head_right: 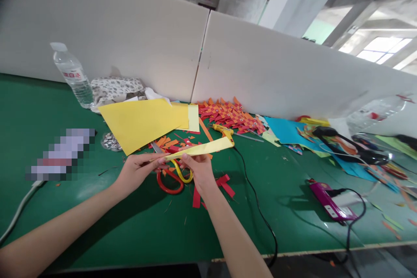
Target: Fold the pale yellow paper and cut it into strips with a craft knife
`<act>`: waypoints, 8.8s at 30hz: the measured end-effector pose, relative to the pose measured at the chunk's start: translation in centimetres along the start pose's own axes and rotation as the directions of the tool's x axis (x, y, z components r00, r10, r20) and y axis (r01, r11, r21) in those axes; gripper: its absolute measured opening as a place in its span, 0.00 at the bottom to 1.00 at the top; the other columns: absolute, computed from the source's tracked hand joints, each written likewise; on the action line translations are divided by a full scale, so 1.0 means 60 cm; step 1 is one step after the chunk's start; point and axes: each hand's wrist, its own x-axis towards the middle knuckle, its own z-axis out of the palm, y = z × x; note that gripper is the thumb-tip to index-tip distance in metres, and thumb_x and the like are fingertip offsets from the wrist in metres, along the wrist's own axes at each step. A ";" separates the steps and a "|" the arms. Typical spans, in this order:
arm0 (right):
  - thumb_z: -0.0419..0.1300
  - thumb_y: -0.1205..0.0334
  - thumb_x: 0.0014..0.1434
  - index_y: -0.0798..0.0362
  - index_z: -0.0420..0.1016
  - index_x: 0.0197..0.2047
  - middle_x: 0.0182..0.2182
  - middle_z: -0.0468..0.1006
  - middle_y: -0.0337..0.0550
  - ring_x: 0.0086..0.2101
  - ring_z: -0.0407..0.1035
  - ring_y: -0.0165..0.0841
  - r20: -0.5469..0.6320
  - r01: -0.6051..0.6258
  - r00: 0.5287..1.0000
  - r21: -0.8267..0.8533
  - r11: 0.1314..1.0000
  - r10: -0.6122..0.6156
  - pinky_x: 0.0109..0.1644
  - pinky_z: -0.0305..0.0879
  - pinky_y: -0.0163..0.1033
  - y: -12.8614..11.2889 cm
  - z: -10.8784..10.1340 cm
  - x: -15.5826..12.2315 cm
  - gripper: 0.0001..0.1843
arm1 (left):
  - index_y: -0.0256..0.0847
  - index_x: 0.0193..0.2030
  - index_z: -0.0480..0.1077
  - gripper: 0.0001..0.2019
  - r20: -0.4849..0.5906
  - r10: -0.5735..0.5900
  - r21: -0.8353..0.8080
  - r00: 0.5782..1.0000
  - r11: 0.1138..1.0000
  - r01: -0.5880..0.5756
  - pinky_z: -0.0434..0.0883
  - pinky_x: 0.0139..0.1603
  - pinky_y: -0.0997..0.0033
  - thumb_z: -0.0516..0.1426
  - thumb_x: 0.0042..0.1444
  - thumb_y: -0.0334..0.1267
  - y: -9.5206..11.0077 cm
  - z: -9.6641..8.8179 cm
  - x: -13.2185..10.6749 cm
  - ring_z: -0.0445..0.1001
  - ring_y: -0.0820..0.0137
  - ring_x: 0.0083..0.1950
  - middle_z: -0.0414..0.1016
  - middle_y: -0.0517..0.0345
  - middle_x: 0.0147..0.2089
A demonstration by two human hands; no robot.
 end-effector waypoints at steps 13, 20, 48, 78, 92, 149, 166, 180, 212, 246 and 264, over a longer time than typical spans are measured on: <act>0.73 0.61 0.38 0.54 0.79 0.25 0.20 0.78 0.38 0.23 0.72 0.31 0.021 0.120 0.993 -0.200 0.972 -0.119 0.31 0.72 0.36 0.009 0.004 -0.005 0.10 | 0.41 0.43 0.73 0.12 0.102 0.182 0.484 0.978 0.850 -0.209 0.73 0.39 0.71 0.53 0.59 0.44 0.000 -0.007 0.003 0.77 0.67 0.40 0.79 0.57 0.40; 0.73 0.61 0.38 0.54 0.79 0.24 0.19 0.78 0.39 0.23 0.72 0.33 0.116 0.137 0.987 -0.249 0.959 -0.111 0.31 0.73 0.39 0.020 0.012 -0.009 0.10 | 0.43 0.40 0.75 0.12 0.169 0.243 0.605 0.955 0.739 -0.295 0.68 0.32 0.78 0.51 0.61 0.40 -0.006 -0.007 -0.002 0.76 0.72 0.31 0.80 0.59 0.34; 0.72 0.62 0.40 0.51 0.80 0.32 0.28 0.82 0.41 0.30 0.76 0.37 0.229 0.097 0.971 -0.126 0.987 -0.067 0.38 0.74 0.43 0.014 0.015 -0.015 0.13 | 0.40 0.36 0.66 0.14 0.282 0.092 0.798 0.955 0.529 -0.287 0.64 0.30 0.76 0.42 0.65 0.37 0.015 -0.001 -0.007 0.75 0.69 0.34 0.76 0.58 0.33; 0.71 0.60 0.42 0.52 0.81 0.28 0.28 0.82 0.42 0.32 0.76 0.38 0.163 0.137 0.981 -0.229 0.964 -0.101 0.41 0.73 0.43 0.022 0.012 -0.013 0.07 | 0.40 0.36 0.62 0.18 0.280 0.168 0.893 0.945 0.317 -0.321 0.59 0.24 0.75 0.37 0.67 0.42 0.019 0.007 -0.012 0.74 0.69 0.33 0.74 0.57 0.33; 0.71 0.55 0.41 0.52 0.80 0.28 0.26 0.81 0.41 0.29 0.75 0.38 0.017 0.150 0.989 -0.230 0.962 -0.150 0.38 0.74 0.44 0.019 0.004 -0.008 0.12 | 0.42 0.35 0.63 0.15 0.225 0.102 0.811 0.969 0.532 -0.245 0.57 0.25 0.76 0.40 0.66 0.41 0.022 0.001 -0.007 0.73 0.71 0.30 0.73 0.61 0.32; 0.66 0.66 0.46 0.51 0.75 0.35 0.34 0.80 0.43 0.36 0.75 0.36 0.211 0.307 0.948 -0.404 0.861 -0.239 0.42 0.71 0.42 0.007 -0.018 0.003 0.10 | 0.40 0.45 0.65 0.09 0.290 0.428 0.884 0.856 0.221 -0.411 0.69 0.40 0.65 0.50 0.58 0.30 0.002 -0.013 0.001 0.72 0.63 0.42 0.74 0.54 0.43; 0.57 0.68 0.58 0.51 0.76 0.29 0.30 0.78 0.41 0.33 0.66 0.34 0.725 0.735 0.617 -0.670 -0.106 -0.306 0.42 0.62 0.43 0.011 -0.021 -0.003 0.09 | 0.39 0.31 0.69 0.04 0.358 0.477 0.852 0.802 0.185 -0.490 0.67 0.33 0.70 0.56 0.54 0.36 -0.019 -0.019 0.010 0.71 0.66 0.35 0.74 0.56 0.33; 0.55 0.68 0.60 0.52 0.76 0.28 0.30 0.73 0.45 0.32 0.64 0.34 0.726 0.731 0.664 -0.680 -0.049 -0.178 0.36 0.61 0.39 0.007 -0.024 -0.005 0.12 | 0.41 0.31 0.73 0.09 0.439 0.376 0.826 0.816 0.188 -0.532 0.64 0.29 0.73 0.55 0.57 0.42 -0.008 -0.027 0.009 0.72 0.69 0.34 0.75 0.58 0.31; 0.66 0.60 0.51 0.49 0.76 0.38 0.35 0.75 0.43 0.40 0.67 0.39 0.575 0.597 0.802 -0.778 0.197 -0.164 0.45 0.65 0.45 0.005 -0.025 -0.001 0.09 | 0.45 0.36 0.70 0.15 0.238 0.091 0.784 0.967 0.570 -0.247 0.68 0.36 0.71 0.60 0.48 0.52 -0.003 -0.041 0.018 0.73 0.66 0.42 0.75 0.62 0.41; 0.62 0.66 0.55 0.51 0.75 0.28 0.31 0.75 0.43 0.34 0.69 0.35 0.565 0.601 0.798 -0.766 0.226 -0.208 0.40 0.66 0.41 0.015 -0.019 0.000 0.05 | 0.51 0.31 0.77 0.05 0.284 0.210 0.764 0.936 0.540 -0.353 0.66 0.33 0.78 0.60 0.53 0.36 -0.009 -0.037 0.020 0.75 0.73 0.37 0.79 0.68 0.34; 0.58 0.70 0.58 0.53 0.76 0.32 0.29 0.76 0.43 0.34 0.68 0.35 0.655 0.704 0.704 -0.693 0.154 -0.273 0.40 0.66 0.40 0.021 -0.019 0.004 0.07 | 0.43 0.33 0.74 0.04 0.294 0.376 0.819 0.879 0.375 -0.434 0.67 0.32 0.74 0.57 0.54 0.33 -0.018 -0.030 0.020 0.75 0.69 0.38 0.78 0.60 0.36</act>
